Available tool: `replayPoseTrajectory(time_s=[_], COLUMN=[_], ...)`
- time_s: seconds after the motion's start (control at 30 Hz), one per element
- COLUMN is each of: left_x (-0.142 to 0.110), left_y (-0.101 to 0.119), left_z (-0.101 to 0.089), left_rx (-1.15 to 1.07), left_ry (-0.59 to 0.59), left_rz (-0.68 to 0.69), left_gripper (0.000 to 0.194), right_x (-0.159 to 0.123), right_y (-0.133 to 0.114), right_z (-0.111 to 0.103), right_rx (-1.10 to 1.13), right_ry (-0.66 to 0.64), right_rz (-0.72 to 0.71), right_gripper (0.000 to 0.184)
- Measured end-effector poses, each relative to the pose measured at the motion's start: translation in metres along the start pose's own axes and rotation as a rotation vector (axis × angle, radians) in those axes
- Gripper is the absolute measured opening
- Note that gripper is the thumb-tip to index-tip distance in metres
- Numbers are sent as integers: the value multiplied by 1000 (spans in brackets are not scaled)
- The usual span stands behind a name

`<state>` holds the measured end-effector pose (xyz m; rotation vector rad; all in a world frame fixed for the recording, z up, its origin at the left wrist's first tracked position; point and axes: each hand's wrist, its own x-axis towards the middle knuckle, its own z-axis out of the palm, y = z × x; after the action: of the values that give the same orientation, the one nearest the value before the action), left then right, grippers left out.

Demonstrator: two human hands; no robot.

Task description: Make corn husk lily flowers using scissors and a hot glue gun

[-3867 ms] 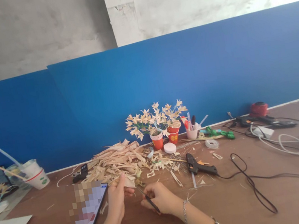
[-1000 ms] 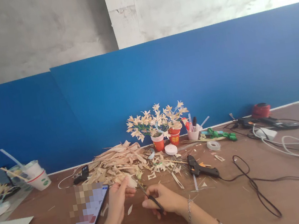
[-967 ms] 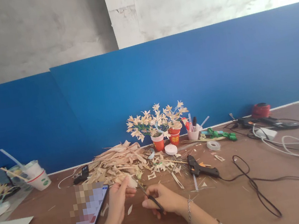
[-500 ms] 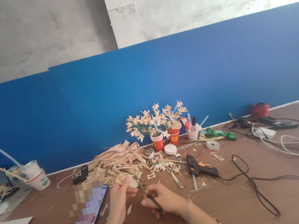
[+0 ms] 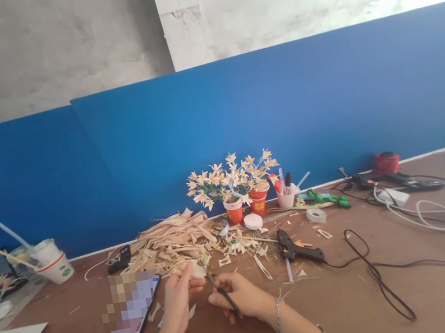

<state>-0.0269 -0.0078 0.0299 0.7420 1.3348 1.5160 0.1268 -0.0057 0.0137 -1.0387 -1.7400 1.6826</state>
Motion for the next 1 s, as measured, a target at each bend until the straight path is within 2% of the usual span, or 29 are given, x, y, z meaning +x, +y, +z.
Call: replayPoseTrajectory(time_s=[0.4,0.73,1.0], left_x=[2,6,6], left_y=[-1,-5,1], left_z=[0,-3,-3], left_rx=[-30,-6,44], left_ry=[0,-38,-48], left_rz=[-19,16,32], left_gripper=[28,30,31], right_x=[0,1,-1], right_y=[-5,-6,-6], right_z=[4,6,1], right_rx=[15,26,2], right_ry=[51,59,33], right_rz=[-2,-52,-59], right_gripper=[38,39,34])
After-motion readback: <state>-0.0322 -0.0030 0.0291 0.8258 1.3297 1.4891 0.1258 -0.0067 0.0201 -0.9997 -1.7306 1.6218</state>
